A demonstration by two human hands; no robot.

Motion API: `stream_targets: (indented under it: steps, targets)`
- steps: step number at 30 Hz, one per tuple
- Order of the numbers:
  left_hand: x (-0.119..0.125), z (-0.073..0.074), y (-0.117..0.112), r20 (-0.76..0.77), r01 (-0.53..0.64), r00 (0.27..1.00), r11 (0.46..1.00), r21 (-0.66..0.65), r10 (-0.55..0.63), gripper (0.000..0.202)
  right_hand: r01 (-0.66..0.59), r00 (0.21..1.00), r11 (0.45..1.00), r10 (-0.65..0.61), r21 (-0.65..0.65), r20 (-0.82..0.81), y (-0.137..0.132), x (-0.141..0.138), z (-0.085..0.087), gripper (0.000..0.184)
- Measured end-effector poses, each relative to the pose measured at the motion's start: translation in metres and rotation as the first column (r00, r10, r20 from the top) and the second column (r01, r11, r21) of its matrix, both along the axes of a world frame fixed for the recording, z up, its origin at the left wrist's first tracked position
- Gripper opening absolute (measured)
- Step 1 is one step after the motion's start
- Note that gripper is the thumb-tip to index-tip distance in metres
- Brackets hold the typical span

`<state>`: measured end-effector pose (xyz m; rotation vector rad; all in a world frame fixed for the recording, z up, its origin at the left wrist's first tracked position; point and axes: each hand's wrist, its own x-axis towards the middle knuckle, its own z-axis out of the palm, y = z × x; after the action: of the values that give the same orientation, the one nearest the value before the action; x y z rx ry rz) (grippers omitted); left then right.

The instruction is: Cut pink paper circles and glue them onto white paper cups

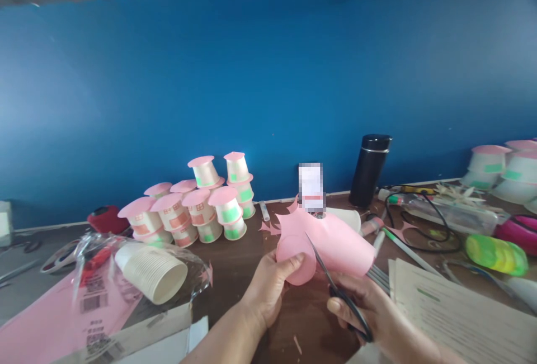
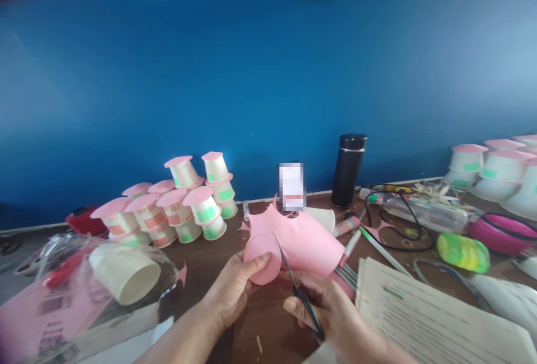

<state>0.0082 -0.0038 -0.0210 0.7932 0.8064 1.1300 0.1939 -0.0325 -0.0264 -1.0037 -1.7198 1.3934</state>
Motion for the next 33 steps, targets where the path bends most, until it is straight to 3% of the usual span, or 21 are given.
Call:
stream_targets:
  steps: [8,13,33]
  targets:
    - [-0.0051,0.0017,0.0034,-0.131,0.014,0.991,0.994,0.11,0.001,0.036,-0.014,0.999,1.0,0.013,0.022,0.03,0.0007,-0.0001,0.0071,0.037]
    - [-0.0062,0.0016,0.003,-0.225,0.007,0.974,0.994,0.112,0.018,0.037,-0.021,0.999,1.0,0.02,0.018,0.044,0.0014,0.0005,0.0052,0.042]
    - [-0.0045,0.0057,0.0016,-0.226,0.002,0.974,0.993,0.12,0.026,0.038,-0.022,0.997,0.996,0.016,0.086,0.071,0.0005,0.0011,0.0064,0.025]
